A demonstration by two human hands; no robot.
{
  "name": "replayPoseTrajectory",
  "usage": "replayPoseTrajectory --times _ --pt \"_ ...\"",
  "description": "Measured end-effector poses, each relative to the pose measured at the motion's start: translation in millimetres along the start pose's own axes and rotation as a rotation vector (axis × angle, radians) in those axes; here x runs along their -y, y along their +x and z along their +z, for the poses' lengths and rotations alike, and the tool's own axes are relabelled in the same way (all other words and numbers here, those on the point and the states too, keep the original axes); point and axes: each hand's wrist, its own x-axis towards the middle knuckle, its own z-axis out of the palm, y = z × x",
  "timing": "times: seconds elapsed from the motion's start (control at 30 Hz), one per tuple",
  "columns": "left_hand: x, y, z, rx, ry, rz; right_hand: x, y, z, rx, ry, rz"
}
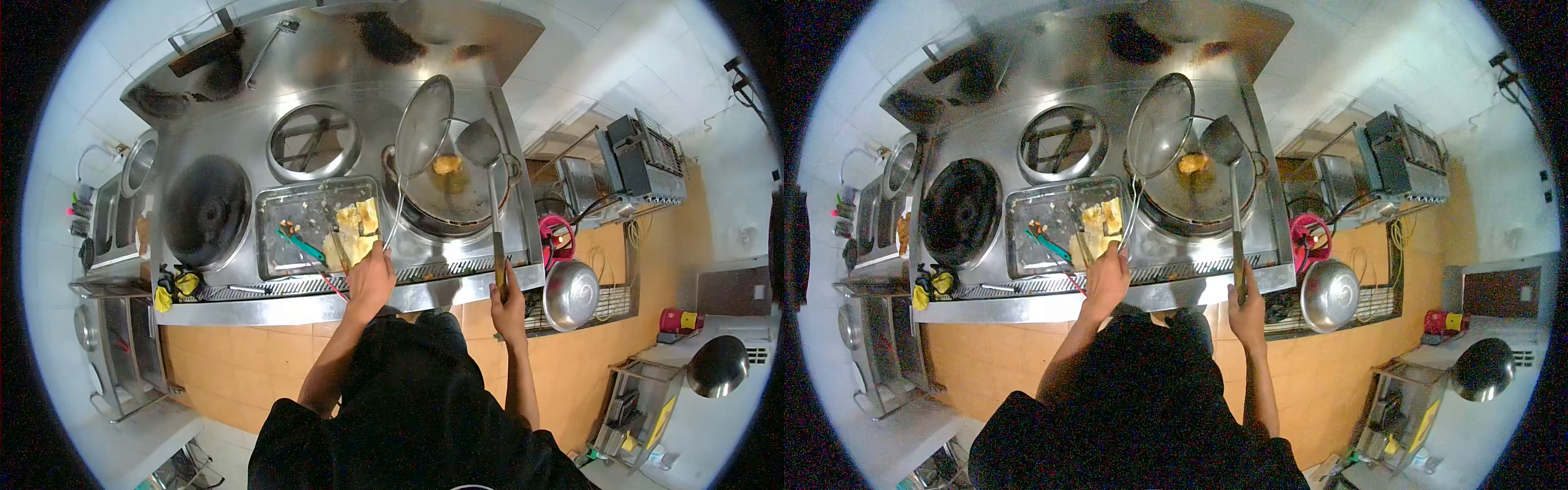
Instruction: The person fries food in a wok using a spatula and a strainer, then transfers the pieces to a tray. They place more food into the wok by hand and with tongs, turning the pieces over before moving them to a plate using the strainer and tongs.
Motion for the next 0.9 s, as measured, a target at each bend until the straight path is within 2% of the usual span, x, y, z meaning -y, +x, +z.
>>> replayPoseTrajectory --times 0.07,0.1,0.17,0.37,0.47,0.53,0.63,0.83,0.9 --pt "2 1 -7 0.012 0.067 -0.027 20 5 -2 0.078 0.435 0.395" --pt "-1 -2 -1 0.015 0.046 -0.026 18 4 -12 0.074 0.414 0.394" --pt "9 -6 -4 0.041 0.043 -0.027 17 1 -12 0.188 0.62 0.523" --pt "17 1 2 0.044 -0.034 -0.028 22 5 9 0.122 0.789 0.564" --pt "19 5 -1 0.058 -0.017 -0.036 27 15 15 0.103 0.749 0.619" --pt "20 5 -2 0.069 -0.031 -0.037 26 24 14 0.209 0.575 0.573" --pt "19 2 -1 0.068 -0.039 -0.055 22 27 14 0.265 0.719 0.589" --pt "24 -4 2 0.059 -0.041 -0.069 21 44 15 0.258 0.622 0.571" --pt "26 -5 0 0.057 -0.045 -0.085 10 40 19 0.249 0.603 0.495"
